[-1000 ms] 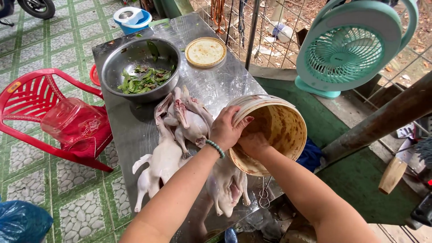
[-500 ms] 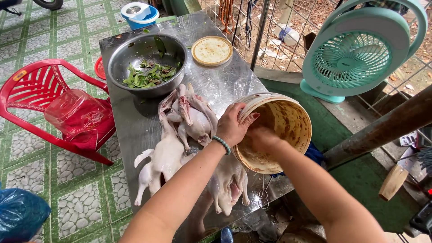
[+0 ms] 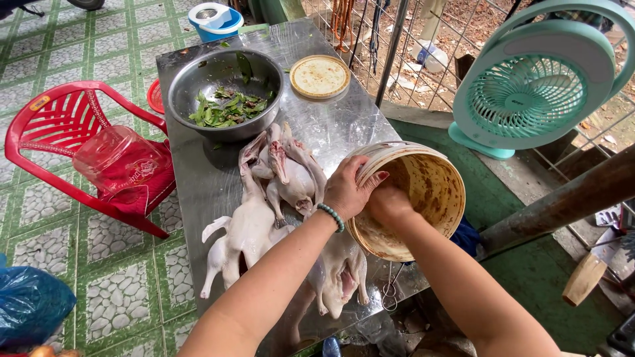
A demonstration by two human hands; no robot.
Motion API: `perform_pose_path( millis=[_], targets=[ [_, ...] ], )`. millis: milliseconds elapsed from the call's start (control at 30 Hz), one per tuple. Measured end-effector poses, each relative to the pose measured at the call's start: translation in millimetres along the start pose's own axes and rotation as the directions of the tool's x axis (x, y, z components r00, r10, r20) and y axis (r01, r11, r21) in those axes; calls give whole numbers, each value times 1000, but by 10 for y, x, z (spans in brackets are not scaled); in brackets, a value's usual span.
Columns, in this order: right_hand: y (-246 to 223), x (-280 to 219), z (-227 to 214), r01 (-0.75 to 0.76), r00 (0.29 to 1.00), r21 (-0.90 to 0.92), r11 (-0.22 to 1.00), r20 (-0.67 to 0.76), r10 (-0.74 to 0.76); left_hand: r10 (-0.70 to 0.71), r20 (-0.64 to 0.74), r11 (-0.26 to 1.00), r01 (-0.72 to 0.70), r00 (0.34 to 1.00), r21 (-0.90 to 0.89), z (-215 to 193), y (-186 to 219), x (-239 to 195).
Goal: Stuffing and stitching whole raw poultry on a steel table.
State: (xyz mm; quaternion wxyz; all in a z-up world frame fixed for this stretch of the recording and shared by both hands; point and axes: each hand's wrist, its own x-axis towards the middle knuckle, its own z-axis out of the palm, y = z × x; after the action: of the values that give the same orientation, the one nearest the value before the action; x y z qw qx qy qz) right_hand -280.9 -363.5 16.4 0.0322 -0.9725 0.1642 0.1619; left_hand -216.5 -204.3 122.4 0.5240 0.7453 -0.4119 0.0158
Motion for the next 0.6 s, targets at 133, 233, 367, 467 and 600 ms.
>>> perform_pose_path(
  millis=[133, 233, 367, 467, 600],
  targets=[
    [329, -127, -261, -270, 948, 111, 956, -142, 284, -5, -35, 1000, 5, 999, 2, -22, -50, 4],
    [180, -633, -892, -394, 878, 617, 682, 32, 478, -25, -42, 1000, 25, 999, 6, 3, -73, 11],
    [307, -576, -725, -327, 864, 689, 647, -58, 499, -44, -67, 999, 44, 997, 5, 45, -125, 36],
    [394, -442, -399, -312, 839, 530, 789, -236, 490, -52, -60, 999, 52, 997, 8, 54, -142, 24],
    [219, -486, -243, -313, 859, 510, 801, -209, 468, -46, -23, 999, 46, 999, 1, 40, -129, 6]
  ],
)
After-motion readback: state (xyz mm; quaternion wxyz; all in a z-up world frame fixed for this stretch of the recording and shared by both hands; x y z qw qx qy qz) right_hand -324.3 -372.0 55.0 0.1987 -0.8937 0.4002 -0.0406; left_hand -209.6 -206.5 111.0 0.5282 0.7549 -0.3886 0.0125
